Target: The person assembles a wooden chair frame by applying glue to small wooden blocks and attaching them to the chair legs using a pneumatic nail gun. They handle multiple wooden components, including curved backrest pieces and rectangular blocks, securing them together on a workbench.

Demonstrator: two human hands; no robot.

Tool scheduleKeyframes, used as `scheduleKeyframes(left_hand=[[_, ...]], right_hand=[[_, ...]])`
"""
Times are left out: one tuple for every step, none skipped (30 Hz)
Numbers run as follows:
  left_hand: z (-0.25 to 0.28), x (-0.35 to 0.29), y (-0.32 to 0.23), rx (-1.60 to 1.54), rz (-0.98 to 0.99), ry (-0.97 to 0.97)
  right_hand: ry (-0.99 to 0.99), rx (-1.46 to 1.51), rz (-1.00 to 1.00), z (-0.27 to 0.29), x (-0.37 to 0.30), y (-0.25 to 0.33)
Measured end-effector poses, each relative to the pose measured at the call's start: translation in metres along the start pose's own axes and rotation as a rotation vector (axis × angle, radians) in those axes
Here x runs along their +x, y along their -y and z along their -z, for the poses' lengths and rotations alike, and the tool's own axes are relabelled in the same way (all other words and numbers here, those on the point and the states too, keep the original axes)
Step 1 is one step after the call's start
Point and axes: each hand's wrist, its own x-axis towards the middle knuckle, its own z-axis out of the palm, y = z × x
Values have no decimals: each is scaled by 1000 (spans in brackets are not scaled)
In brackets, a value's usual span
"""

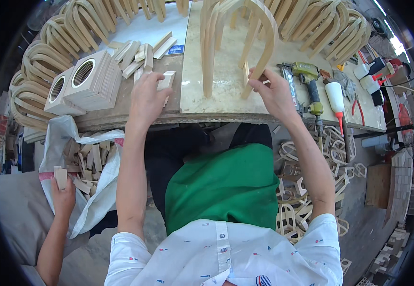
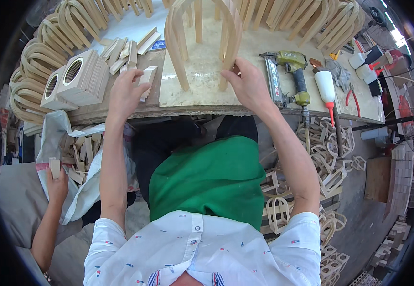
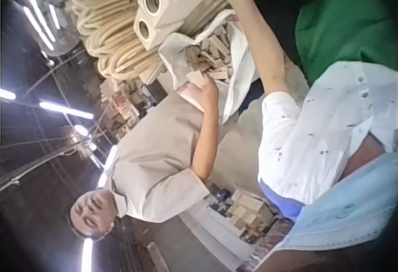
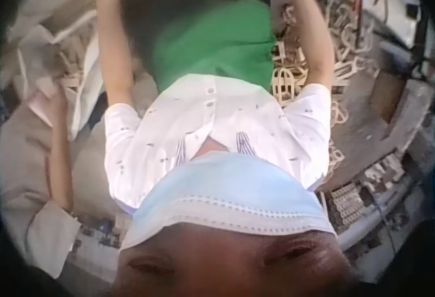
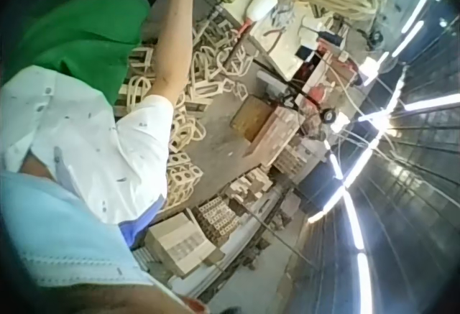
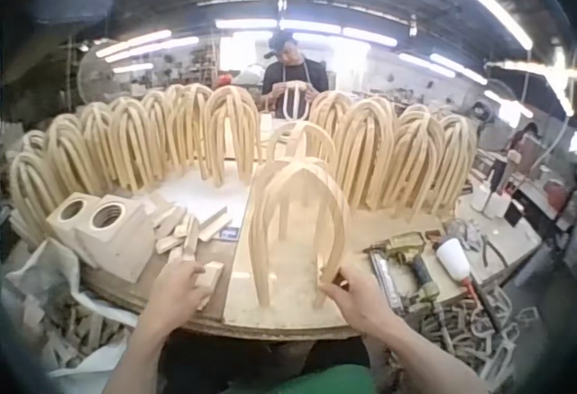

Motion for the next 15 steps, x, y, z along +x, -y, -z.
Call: scheduleKeyframes(left_hand=[[2,-3,4,59,12,1],[3,-4,6,118,24,3],[3,-4,6,126,58,35],[4,-5,6,134,91,66],[4,-4,6,142,124,98],[4,-5,5,116,148,117],[4,-4,3,90,172,136],[3,-4,2,64,196,156],[3,-4,3,57,202,161],[2,-4,4,49,207,166],[0,-3,5,42,213,172],[-1,-2,6,53,210,165],[-2,-2,7,64,207,158],[-3,-2,7,75,204,150],[-3,0,6,84,211,157]], right_hand=[[31,-3,-22,2,4,-4],[35,-8,-28,4,8,-6],[41,-15,-35,7,12,-8],[46,-21,-42,9,15,-10],[36,19,-29,10,17,-14],[28,58,-15,11,18,-18],[20,97,-1,11,19,-20],[13,97,1,11,19,-21],[9,101,3,9,18,-21],[4,104,5,8,18,-22],[1,107,7,7,17,-22],[-4,109,8,6,16,-22],[-9,112,8,5,15,-23],[-5,113,2,5,15,-24],[-2,113,-3,5,16,-24]])
